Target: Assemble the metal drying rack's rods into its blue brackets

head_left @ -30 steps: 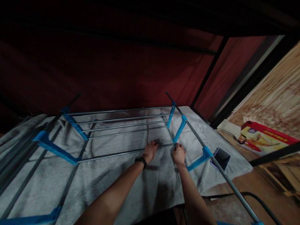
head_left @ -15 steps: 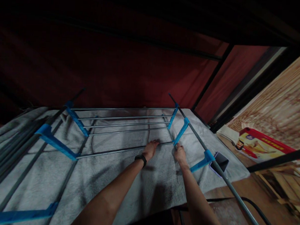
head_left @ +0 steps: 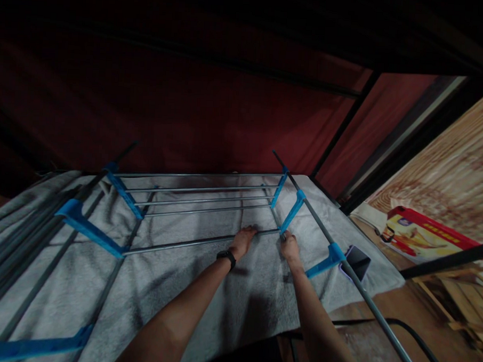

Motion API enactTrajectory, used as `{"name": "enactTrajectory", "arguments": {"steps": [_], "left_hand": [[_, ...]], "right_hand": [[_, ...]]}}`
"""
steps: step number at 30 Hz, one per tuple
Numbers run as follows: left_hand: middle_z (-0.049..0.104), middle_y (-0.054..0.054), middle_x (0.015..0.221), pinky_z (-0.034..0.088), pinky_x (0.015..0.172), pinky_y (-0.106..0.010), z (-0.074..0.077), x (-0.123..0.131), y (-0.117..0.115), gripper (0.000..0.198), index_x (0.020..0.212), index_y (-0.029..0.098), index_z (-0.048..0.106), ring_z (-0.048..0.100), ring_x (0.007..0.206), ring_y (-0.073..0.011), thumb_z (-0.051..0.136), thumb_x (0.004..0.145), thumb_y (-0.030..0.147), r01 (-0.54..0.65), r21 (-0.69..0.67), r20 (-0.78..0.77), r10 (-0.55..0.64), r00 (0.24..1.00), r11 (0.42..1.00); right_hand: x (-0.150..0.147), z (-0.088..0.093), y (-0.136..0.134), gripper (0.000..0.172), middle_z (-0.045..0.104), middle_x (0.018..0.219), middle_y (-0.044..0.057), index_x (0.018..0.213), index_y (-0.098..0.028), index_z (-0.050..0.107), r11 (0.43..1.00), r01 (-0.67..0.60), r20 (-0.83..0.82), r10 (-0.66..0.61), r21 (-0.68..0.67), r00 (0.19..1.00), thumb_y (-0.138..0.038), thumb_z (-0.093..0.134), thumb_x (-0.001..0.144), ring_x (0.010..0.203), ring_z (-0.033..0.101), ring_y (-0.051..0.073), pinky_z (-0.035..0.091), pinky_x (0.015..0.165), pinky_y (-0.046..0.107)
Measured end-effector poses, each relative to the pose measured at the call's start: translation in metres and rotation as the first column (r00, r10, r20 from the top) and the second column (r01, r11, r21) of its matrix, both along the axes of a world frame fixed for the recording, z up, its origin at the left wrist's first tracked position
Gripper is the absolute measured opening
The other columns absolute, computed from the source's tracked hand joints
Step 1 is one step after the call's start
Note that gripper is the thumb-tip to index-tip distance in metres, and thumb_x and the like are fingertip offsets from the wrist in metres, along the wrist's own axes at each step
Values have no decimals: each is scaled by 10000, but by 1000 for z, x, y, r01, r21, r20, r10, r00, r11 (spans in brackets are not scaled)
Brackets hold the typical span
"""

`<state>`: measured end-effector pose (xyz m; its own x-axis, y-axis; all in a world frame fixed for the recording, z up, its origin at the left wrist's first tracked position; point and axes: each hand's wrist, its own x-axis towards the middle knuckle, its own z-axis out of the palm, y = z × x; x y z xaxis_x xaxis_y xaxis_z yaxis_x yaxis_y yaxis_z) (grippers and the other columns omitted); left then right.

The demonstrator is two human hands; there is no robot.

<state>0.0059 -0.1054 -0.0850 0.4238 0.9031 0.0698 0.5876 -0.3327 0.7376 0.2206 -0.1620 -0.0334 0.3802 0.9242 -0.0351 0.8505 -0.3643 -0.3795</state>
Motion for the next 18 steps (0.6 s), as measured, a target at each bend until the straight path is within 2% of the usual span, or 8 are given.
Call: {"name": "enactTrajectory", "arguments": {"steps": [5,14,18], "left_hand": [[713,-97,1403,447,1224,-477,-3,0,0,549,1280,164,753,613,1353,-254,524,817,-21,17,54,-46,-15,999,998],[727,-111,1353,451,1216,-454,7,3,-4,566,1269,175,760,624,1322,-253,504,812,-40,-9,32,-74,11,997,999],[706,-137,1358,458,1197,-436,17,6,-6,478,1230,140,763,622,1296,-260,501,861,-16,-24,15,-112,26,993,1000]], "right_hand": [[1,-4,-1,632,763,1148,164,1454,-98,643,998,-29,-45,31,50,998,26,463,861,1021,737,213,517,911,225],[-6,-6,-4,612,737,1168,197,1467,-68,636,999,8,-7,-8,51,1000,-15,503,872,995,744,246,525,892,259],[-9,-6,-6,594,721,1181,199,1467,-73,633,998,31,-18,-30,58,999,-48,514,885,1001,733,241,518,918,274]]}}
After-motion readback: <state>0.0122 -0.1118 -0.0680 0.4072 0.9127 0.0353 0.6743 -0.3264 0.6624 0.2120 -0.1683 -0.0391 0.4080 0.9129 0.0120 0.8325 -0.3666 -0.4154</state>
